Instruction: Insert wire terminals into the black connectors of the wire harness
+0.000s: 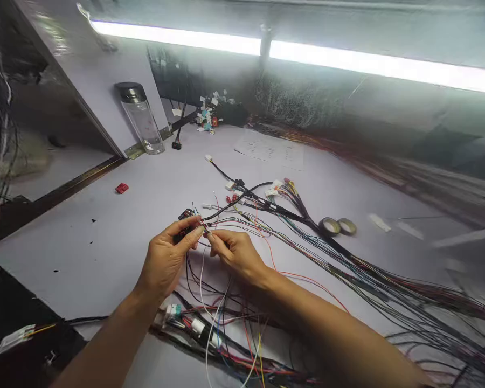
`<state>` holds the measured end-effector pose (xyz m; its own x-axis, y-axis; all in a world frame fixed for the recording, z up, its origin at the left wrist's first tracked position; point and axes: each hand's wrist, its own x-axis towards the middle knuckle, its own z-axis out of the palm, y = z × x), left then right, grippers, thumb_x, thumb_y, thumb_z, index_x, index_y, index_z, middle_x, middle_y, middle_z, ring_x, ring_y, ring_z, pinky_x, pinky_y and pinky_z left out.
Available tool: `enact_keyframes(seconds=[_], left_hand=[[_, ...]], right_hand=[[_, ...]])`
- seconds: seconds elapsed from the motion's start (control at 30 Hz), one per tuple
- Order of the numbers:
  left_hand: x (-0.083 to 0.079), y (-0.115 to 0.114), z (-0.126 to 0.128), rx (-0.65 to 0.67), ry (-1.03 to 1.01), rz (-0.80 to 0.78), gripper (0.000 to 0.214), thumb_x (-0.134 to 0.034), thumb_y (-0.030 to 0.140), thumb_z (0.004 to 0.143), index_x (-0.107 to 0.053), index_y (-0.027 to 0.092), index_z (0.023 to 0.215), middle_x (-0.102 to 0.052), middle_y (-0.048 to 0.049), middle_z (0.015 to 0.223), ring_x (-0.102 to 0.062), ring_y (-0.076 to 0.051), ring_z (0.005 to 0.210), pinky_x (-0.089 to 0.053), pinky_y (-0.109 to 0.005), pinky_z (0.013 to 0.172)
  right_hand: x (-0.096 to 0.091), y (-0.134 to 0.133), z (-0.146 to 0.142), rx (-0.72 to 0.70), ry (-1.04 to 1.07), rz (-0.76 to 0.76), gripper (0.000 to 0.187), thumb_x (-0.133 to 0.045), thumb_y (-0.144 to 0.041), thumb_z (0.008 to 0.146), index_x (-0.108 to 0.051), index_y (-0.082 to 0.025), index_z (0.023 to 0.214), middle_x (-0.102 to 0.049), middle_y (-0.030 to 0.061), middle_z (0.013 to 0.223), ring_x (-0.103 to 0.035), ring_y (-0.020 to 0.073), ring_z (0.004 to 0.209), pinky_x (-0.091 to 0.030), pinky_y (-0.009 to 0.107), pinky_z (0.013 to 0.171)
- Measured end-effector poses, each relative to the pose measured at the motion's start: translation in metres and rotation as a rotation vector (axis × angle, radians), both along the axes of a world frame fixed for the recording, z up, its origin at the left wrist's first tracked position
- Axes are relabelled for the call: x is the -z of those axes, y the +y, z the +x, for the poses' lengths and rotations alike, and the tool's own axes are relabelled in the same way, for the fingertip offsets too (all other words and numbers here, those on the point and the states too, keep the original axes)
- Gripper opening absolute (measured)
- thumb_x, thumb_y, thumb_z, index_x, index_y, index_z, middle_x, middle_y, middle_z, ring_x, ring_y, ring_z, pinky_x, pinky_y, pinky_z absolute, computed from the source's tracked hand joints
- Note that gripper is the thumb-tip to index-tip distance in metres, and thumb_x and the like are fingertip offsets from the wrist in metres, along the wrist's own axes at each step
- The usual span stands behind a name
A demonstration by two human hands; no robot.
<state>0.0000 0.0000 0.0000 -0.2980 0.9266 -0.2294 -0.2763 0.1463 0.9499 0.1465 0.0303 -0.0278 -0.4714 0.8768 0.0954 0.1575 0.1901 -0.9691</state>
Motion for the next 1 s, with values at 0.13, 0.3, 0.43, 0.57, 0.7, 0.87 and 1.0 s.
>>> enact_keyframes(seconds=[0.13,0.3,0.43,0.57,0.7,0.87,1.0], left_hand=[[0.000,0.004,-0.003,0.018,-0.043,0.030,0.039,-0.087,0.030,0.060,-0.076,0.017,0.095,-0.066,-0.0030,0.083,-0.056,-0.011,0.074,-0.045,-0.019,0.066],[0.008,0.004,-0.002,0.089,-0.018,0.008,0.032,-0.086,0.031,0.062,-0.073,0.019,0.089,-0.066,-0.0018,0.085,-0.056,-0.010,0.075,-0.044,-0.018,0.066],[0.017,0.002,0.002,0.201,0.096,-0.056,0.034,-0.084,0.035,0.064,-0.073,0.019,0.092,-0.061,0.0012,0.072,-0.050,-0.008,0.067,-0.041,-0.017,0.064],[0.020,0.002,0.003,0.208,0.134,-0.080,0.036,-0.085,0.035,0.062,-0.073,0.018,0.092,-0.059,0.0019,0.069,-0.048,-0.007,0.064,-0.040,-0.017,0.062],[0.017,0.006,-0.003,0.152,0.070,-0.042,0.035,-0.086,0.030,0.059,-0.074,0.017,0.089,-0.060,0.0011,0.069,-0.050,-0.008,0.064,-0.042,-0.016,0.060],[0.005,0.014,-0.013,-0.006,-0.075,0.052,0.024,-0.082,0.015,0.059,-0.074,0.014,0.081,-0.067,-0.0049,0.085,-0.059,-0.011,0.074,-0.046,-0.015,0.057],[-0.013,0.011,-0.020,-0.075,-0.175,0.060,0.014,-0.072,0.011,0.068,-0.073,0.014,0.081,-0.067,-0.0052,0.086,-0.061,-0.011,0.074,-0.051,-0.016,0.061]], right_hand=[[-0.004,0.010,0.004,-0.081,0.288,-0.512,0.028,-0.056,-0.037,0.091,-0.064,-0.014,0.076,-0.053,-0.0047,0.061,-0.043,0.0046,0.047,-0.031,0.019,0.048],[0.000,0.030,0.013,0.019,0.812,-0.882,0.013,-0.063,-0.019,0.088,-0.065,-0.016,0.100,-0.064,-0.0034,0.073,-0.061,0.0068,0.059,-0.050,0.019,0.056],[0.003,0.034,0.013,0.054,0.971,-0.914,0.016,-0.049,-0.009,0.095,-0.062,-0.016,0.100,-0.068,-0.0019,0.079,-0.070,0.0103,0.073,-0.058,0.025,0.072],[0.002,0.032,0.012,0.066,1.029,-0.895,0.016,-0.047,-0.008,0.096,-0.061,-0.017,0.098,-0.070,-0.0016,0.080,-0.071,0.0113,0.076,-0.059,0.027,0.076],[-0.005,0.035,0.015,0.128,1.030,-0.860,0.018,-0.044,-0.008,0.097,-0.059,-0.018,0.097,-0.069,-0.0026,0.074,-0.071,0.0109,0.074,-0.059,0.027,0.077],[-0.046,0.049,0.018,0.097,0.983,-0.714,0.022,-0.040,-0.009,0.099,-0.059,-0.018,0.093,-0.067,-0.0045,0.069,-0.070,0.0095,0.069,-0.058,0.025,0.073],[-0.107,0.058,0.011,-0.001,0.888,-0.547,0.016,-0.046,-0.013,0.098,-0.061,-0.018,0.096,-0.066,-0.0040,0.070,-0.069,0.0093,0.069,-0.056,0.024,0.073]])
